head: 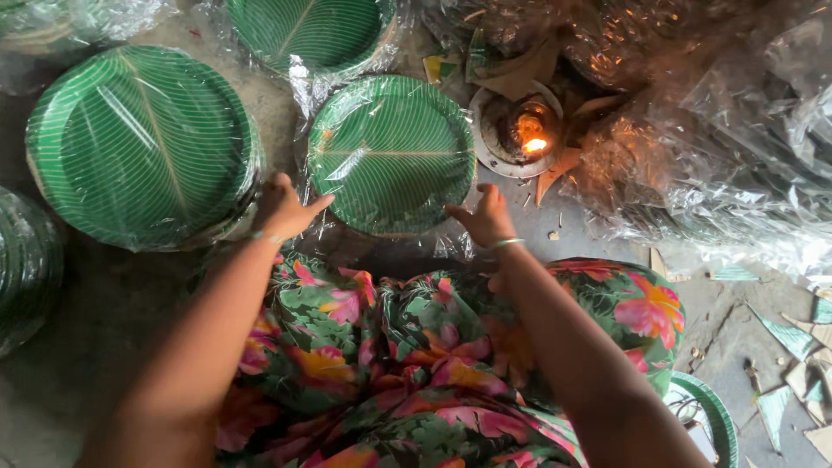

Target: The person sits on the floor and wraps individual green leaf-patterned plates with clear plastic film. They use a small flame from a nearby lamp to heat and seal the plastic around each plate, then stack the finished items.

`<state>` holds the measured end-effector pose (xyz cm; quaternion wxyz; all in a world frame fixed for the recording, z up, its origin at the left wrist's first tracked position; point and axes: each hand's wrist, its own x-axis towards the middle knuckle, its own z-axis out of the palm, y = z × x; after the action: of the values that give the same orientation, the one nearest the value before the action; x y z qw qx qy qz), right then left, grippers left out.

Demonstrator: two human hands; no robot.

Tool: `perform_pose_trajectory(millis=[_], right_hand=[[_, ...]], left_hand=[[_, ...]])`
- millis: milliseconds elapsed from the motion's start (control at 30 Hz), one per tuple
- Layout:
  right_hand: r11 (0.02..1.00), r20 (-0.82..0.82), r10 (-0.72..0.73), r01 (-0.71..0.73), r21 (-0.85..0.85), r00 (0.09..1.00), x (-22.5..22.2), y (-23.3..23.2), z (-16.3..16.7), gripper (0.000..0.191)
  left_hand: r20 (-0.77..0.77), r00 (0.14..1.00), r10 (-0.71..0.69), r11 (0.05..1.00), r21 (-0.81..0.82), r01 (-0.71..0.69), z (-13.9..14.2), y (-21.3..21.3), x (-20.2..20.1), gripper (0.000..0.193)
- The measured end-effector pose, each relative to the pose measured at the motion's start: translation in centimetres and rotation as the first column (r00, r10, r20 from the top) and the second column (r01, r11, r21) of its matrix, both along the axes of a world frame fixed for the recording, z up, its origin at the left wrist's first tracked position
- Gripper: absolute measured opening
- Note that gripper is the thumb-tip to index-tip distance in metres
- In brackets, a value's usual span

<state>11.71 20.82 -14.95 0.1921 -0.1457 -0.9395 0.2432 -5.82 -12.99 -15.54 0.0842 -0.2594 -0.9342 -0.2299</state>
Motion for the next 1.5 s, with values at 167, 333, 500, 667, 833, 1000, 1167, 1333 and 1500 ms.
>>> perform_pose_trajectory(millis=[167, 333, 500, 667, 833, 1000, 1167, 1333, 1500], right_hand=[[0.791, 0.530, -0.001, 0.325, -0.518, 0.848, -1.4, -3.8, 0.2, 0.073], [0.711, 0.581, 0.299, 0.230, -0.665, 0.757, 0.2, -0.4, 2.7, 0.039], [0.750, 0.217, 0.312, -0.100, -0.654, 0.925, 0.4, 2.5, 6.7, 0.036], [0.900, 0.343, 0.190, -0.302, 0.313, 0.920, 4.8, 1.3, 17.1, 0.025], [0.859, -0.100, 0.422, -0.362, 0.363, 0.901, 9.6, 5.1, 29.7, 0.012], [0.740, -0.520, 0.124, -0.428, -0.520, 0.845, 0.0, 6.4, 27.4, 0.013], [0.522, -0.165, 0.296, -0.304, -0.797, 0.941, -3.8, 3.9, 15.7, 0.020], [0.406, -0.257, 0.272, -0.353, -0.843, 0.927, -0.2, 4.2, 11.7, 0.022], [0.990, -0.323, 0.123, -0.093, 0.105, 0.938, -0.7, 2.9, 13.0, 0.013]], left_hand=[[0.678, 0.730, 0.088, 0.983, 0.058, -0.173, -1.3, 2.6, -0.6, 0.086], [0.956, 0.013, -0.293, 0.926, 0.287, -0.245, 1.6, -0.5, -0.5, 0.038], [0.808, 0.377, -0.453, 0.832, 0.535, -0.147, 7.4, -0.2, 0.8, 0.019], [0.221, 0.952, -0.211, 0.919, -0.287, 0.270, 19.8, 0.3, 6.3, 0.017], [-0.520, 0.632, -0.575, 0.817, -0.415, 0.401, 36.3, -1.6, 9.5, 0.021], [-0.109, 0.934, -0.341, 0.846, 0.397, 0.355, 35.0, 5.4, 2.8, 0.012], [-0.220, 0.959, -0.178, 0.917, 0.317, 0.242, 21.8, 7.0, -2.3, 0.005], [-0.306, 0.942, -0.135, 0.948, 0.236, 0.212, 15.7, 5.7, -3.1, 0.010], [-0.248, 0.954, -0.168, 0.960, 0.179, 0.215, 11.5, 9.4, -4.8, 0.007]])
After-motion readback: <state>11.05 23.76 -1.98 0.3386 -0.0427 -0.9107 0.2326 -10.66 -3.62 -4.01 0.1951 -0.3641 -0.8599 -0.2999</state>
